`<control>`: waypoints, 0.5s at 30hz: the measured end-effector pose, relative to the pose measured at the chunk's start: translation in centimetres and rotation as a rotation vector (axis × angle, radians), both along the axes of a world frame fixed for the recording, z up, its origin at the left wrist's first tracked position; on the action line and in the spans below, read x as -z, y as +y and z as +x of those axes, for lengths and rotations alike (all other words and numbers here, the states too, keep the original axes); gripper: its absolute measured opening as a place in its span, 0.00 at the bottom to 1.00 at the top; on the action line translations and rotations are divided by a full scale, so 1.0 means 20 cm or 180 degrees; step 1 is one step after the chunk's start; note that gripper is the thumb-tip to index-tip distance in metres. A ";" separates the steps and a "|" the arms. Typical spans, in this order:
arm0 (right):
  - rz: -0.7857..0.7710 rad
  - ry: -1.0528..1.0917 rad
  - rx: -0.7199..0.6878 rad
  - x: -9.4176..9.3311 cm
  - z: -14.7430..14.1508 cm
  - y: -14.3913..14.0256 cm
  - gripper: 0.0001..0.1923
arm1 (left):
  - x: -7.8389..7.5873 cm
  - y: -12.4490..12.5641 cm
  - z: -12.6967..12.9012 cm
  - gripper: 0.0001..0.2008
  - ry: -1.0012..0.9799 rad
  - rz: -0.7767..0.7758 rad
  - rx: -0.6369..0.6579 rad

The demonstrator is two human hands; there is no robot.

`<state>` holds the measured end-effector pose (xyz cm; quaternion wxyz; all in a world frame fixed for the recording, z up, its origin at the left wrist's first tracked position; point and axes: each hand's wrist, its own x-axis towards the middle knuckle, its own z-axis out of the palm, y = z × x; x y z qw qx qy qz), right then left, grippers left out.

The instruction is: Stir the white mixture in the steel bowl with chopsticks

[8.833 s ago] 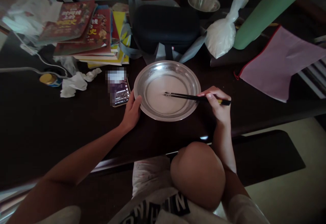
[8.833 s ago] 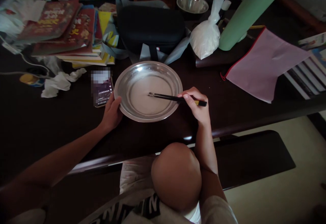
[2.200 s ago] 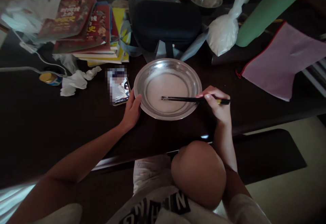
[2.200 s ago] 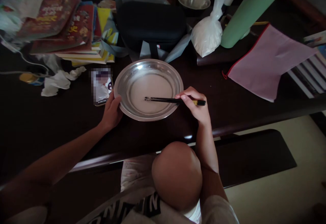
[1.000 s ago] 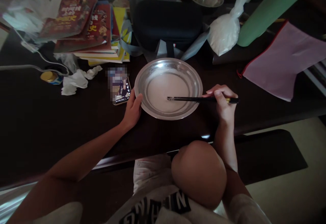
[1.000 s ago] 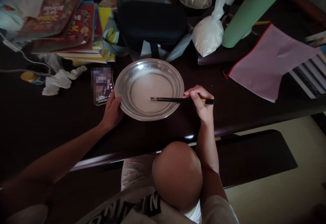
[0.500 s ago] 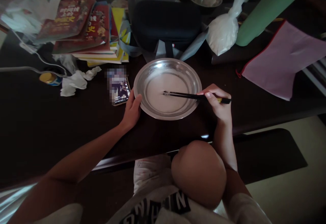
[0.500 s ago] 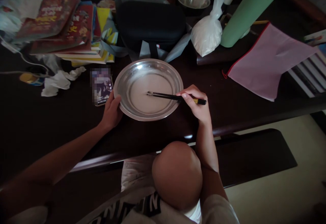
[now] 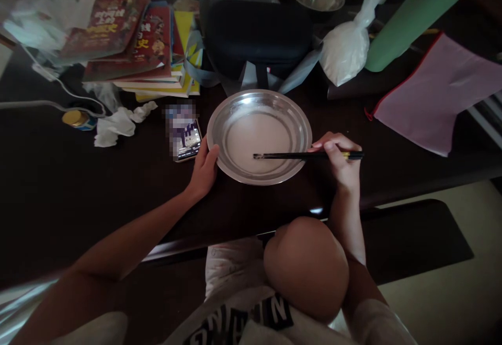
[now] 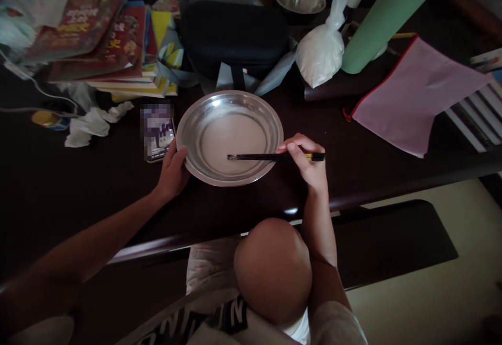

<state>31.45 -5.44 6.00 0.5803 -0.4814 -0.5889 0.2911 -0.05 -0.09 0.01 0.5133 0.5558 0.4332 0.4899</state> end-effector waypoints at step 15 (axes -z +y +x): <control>0.0196 -0.0075 0.0239 0.01 0.00 0.01 0.08 | 0.02 0.00 -0.02 0.27 0.0261 0.0252 -0.0016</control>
